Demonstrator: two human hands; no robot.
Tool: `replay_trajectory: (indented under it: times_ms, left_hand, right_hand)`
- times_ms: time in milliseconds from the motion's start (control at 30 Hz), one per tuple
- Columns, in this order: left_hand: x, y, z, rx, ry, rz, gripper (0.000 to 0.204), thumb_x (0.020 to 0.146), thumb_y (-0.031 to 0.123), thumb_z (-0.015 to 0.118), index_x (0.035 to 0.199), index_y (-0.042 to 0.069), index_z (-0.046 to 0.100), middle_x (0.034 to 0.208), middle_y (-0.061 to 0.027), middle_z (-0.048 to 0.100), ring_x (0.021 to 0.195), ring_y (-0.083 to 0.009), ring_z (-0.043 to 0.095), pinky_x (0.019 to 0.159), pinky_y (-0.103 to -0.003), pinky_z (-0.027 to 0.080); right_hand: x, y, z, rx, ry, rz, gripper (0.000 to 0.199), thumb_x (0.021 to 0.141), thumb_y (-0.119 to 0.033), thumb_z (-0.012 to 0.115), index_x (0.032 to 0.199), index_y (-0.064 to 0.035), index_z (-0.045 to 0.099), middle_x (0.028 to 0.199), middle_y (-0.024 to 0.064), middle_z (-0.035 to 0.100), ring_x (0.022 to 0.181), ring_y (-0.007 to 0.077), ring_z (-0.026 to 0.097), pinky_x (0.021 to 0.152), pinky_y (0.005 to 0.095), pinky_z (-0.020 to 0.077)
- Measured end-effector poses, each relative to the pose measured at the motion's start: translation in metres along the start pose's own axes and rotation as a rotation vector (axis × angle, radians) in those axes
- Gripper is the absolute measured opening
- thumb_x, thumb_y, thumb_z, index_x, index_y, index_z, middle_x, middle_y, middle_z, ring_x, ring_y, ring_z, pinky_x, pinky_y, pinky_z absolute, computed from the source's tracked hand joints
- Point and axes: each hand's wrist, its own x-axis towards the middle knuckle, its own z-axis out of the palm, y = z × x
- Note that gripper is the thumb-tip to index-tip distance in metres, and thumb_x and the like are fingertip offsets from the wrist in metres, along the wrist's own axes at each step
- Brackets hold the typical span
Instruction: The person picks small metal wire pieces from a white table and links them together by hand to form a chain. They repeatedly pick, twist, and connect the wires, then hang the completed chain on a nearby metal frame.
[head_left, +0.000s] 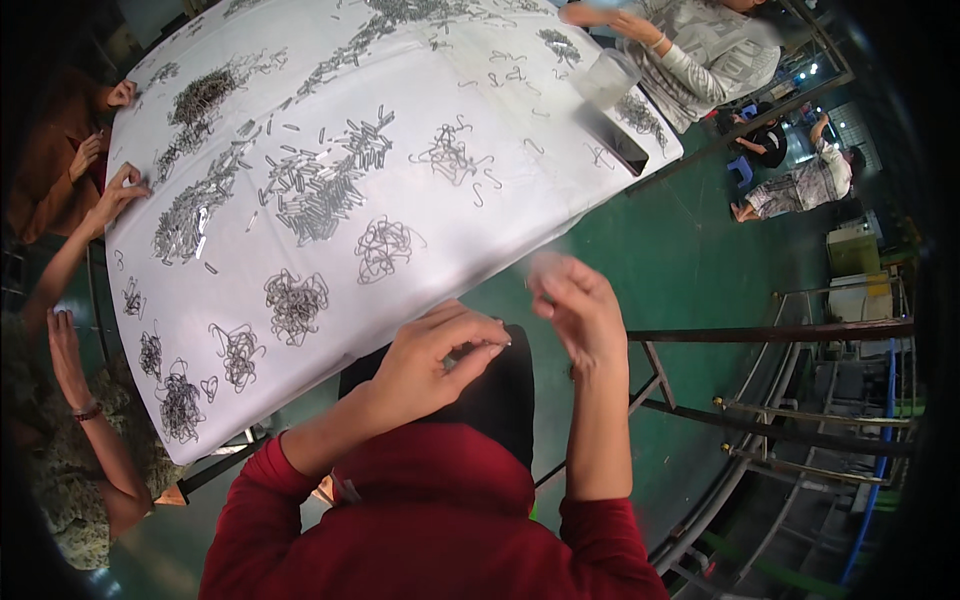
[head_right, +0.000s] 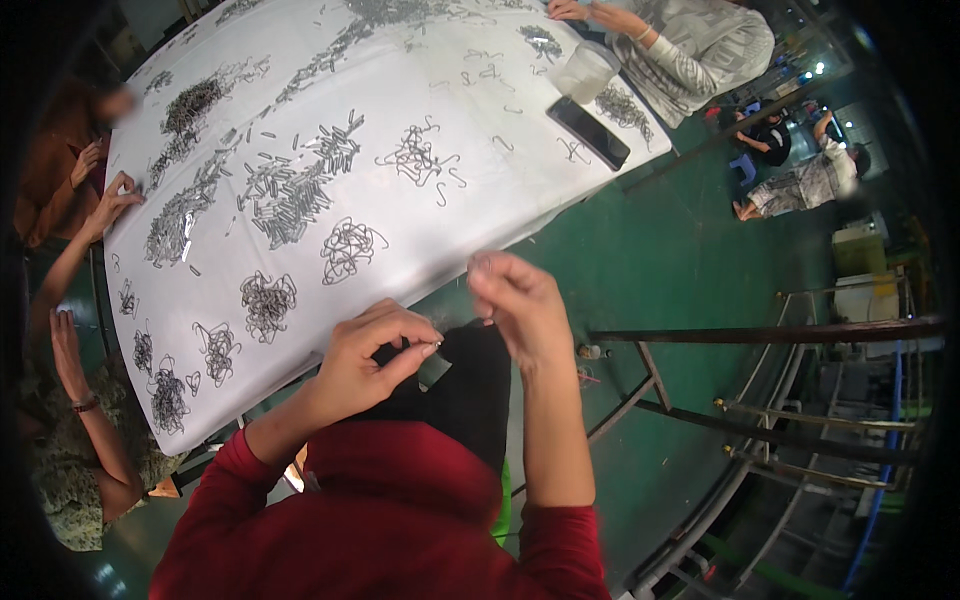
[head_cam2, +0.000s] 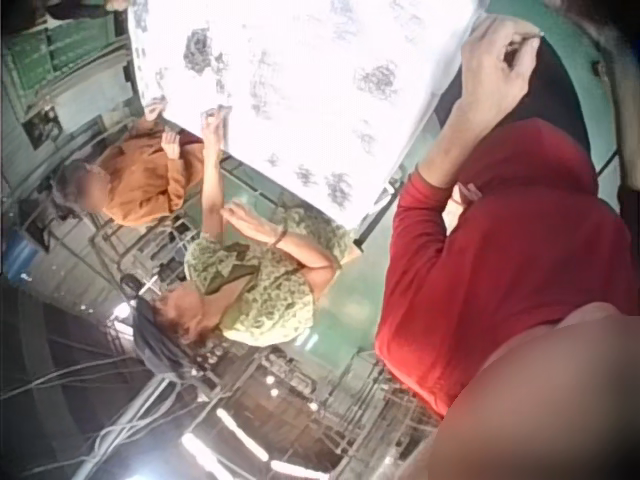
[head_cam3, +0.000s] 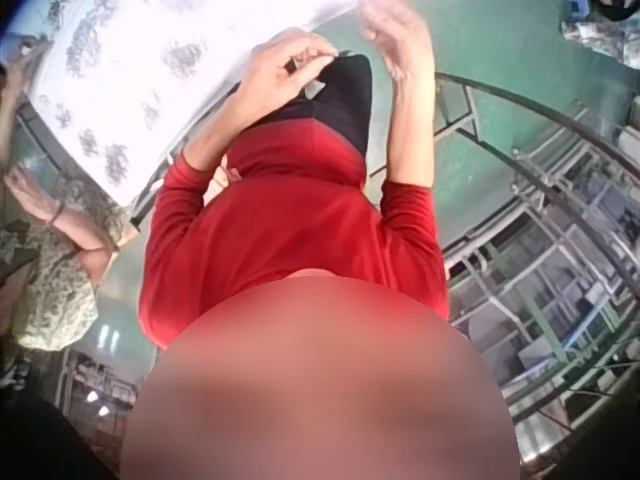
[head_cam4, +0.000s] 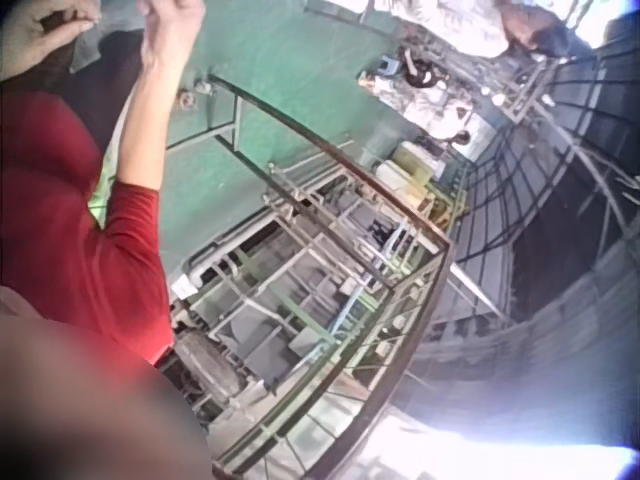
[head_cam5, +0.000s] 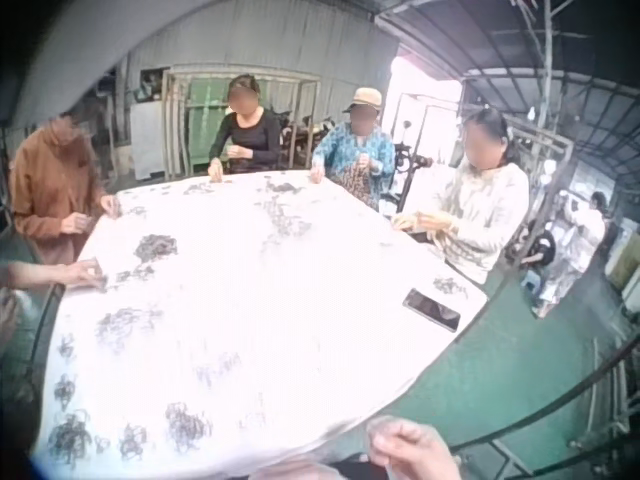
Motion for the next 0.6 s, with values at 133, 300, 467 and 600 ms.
replay_trajectory:
  times_ms: [133, 300, 467, 600]
  left_hand:
    - [0.003, -0.002, -0.002, -0.003, 0.011, -0.019, 0.015, 0.079, -0.004, 0.067, 0.092, 0.005, 0.066, 0.087, -0.004, 0.069, 0.072, -0.0143, 0.058, 0.062, -0.026, 0.046]
    - [0.008, -0.003, -0.006, 0.039, 0.008, 0.043, 0.02, 0.079, -0.003, 0.067, 0.098, 0.005, 0.066, 0.085, -0.0053, 0.065, 0.073, -0.0148, 0.061, 0.061, -0.026, 0.051]
    - [0.01, -0.003, -0.004, 0.049, 0.047, 0.053, 0.025, 0.079, -0.003, 0.067, 0.103, 0.006, 0.065, 0.084, -0.0054, 0.065, 0.072, -0.0152, 0.061, 0.061, -0.026, 0.051]
    - [0.012, -0.003, -0.001, 0.044, 0.074, 0.029, 0.029, 0.079, -0.002, 0.067, 0.107, 0.006, 0.063, 0.084, -0.0054, 0.064, 0.072, -0.0158, 0.061, 0.063, -0.027, 0.051]
  right_hand:
    - [-0.038, 0.018, 0.017, 0.116, -0.023, -0.06, 0.011, 0.082, -0.012, 0.071, 0.085, -0.0027, 0.067, 0.097, 0.0071, 0.056, 0.081, 0.0146, 0.053, 0.068, 0.0254, 0.0406]
    - [-0.044, 0.029, 0.028, 0.241, 0.03, 0.021, 0.001, 0.083, -0.003, 0.068, 0.083, -0.0015, 0.067, 0.098, 0.0049, 0.056, 0.079, 0.0107, 0.053, 0.076, 0.0251, 0.0431]
    - [-0.038, 0.036, 0.036, 0.19, 0.119, -0.094, 0.003, 0.083, -0.001, 0.068, 0.084, -0.0028, 0.067, 0.099, 0.0048, 0.057, 0.084, 0.0115, 0.055, 0.079, 0.0261, 0.0436]
    - [-0.037, 0.035, 0.042, 0.019, 0.178, -0.262, 0.006, 0.081, 0.003, 0.069, 0.084, -0.0021, 0.067, 0.1, 0.0053, 0.057, 0.089, 0.0127, 0.055, 0.082, 0.0274, 0.0439]
